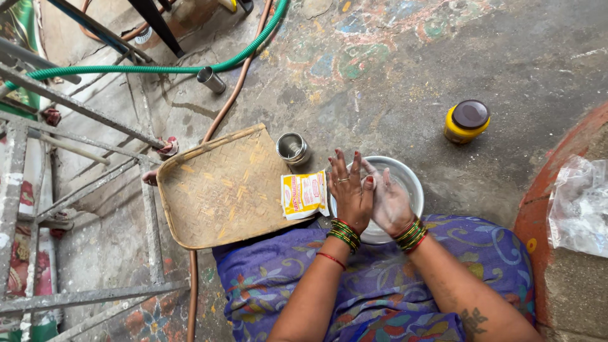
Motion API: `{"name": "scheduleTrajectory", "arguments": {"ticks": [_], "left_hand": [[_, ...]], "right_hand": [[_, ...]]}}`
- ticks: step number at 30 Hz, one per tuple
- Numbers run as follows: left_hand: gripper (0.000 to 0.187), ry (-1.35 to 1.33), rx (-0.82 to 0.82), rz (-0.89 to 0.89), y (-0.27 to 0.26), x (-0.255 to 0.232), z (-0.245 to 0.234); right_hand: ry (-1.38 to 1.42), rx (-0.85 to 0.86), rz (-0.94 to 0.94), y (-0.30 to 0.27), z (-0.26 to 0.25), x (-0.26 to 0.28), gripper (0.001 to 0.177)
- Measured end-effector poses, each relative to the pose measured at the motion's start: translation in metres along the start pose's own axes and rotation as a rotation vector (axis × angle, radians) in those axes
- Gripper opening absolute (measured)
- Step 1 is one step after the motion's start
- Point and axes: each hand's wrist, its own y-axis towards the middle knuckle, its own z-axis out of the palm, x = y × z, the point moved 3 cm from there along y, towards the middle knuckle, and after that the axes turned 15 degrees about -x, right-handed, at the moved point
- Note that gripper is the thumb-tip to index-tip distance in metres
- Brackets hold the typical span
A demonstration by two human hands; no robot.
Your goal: The person rolls small pieces of a white clay-like material into balls by hand and places them in a bowl. They also handle a winnowing basket and a small packet on the floor.
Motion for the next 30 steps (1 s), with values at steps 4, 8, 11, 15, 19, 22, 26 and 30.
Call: {"name": "scheduleTrajectory", "arguments": {"ticks": [4,8,11,15,19,22,26,30], "left_hand": [[0.071,-0.172,-0.092,-0.051,-0.018,0.007,-0.011],[0.069,-0.275,-0.079,-0.165,-0.049,0.021,-0.029],[0.06,-0.295,-0.076,-0.288,-0.071,0.041,-0.042],[0.042,-0.299,-0.116,-0.332,-0.086,0.065,-0.06],[0.036,-0.473,-0.061,-0.509,-0.094,0.07,-0.075],[0.027,-0.416,-0.128,-0.269,-0.089,0.054,-0.084],[0.026,-0.613,-0.035,-0.51,-0.085,0.032,-0.082],[0.017,-0.427,0.092,-0.494,-0.077,-0.005,-0.071]], "right_hand": [[-0.016,-0.185,-0.07,0.024,-0.057,0.012,0.044],[-0.548,-0.562,-0.211,0.031,-0.105,0.011,0.048],[-0.728,-0.609,-0.334,0.035,-0.112,0.007,0.04],[-0.769,-0.647,-0.409,0.029,-0.108,0.011,0.037],[-0.666,-0.577,-0.573,-0.011,-0.072,0.043,0.025],[-0.899,-0.616,-0.789,-0.074,-0.052,0.108,0.017],[-1.244,-0.832,-1.329,-0.164,-0.077,0.214,0.015],[-1.9,-1.12,-1.579,-0.257,-0.118,0.298,0.02]]}}
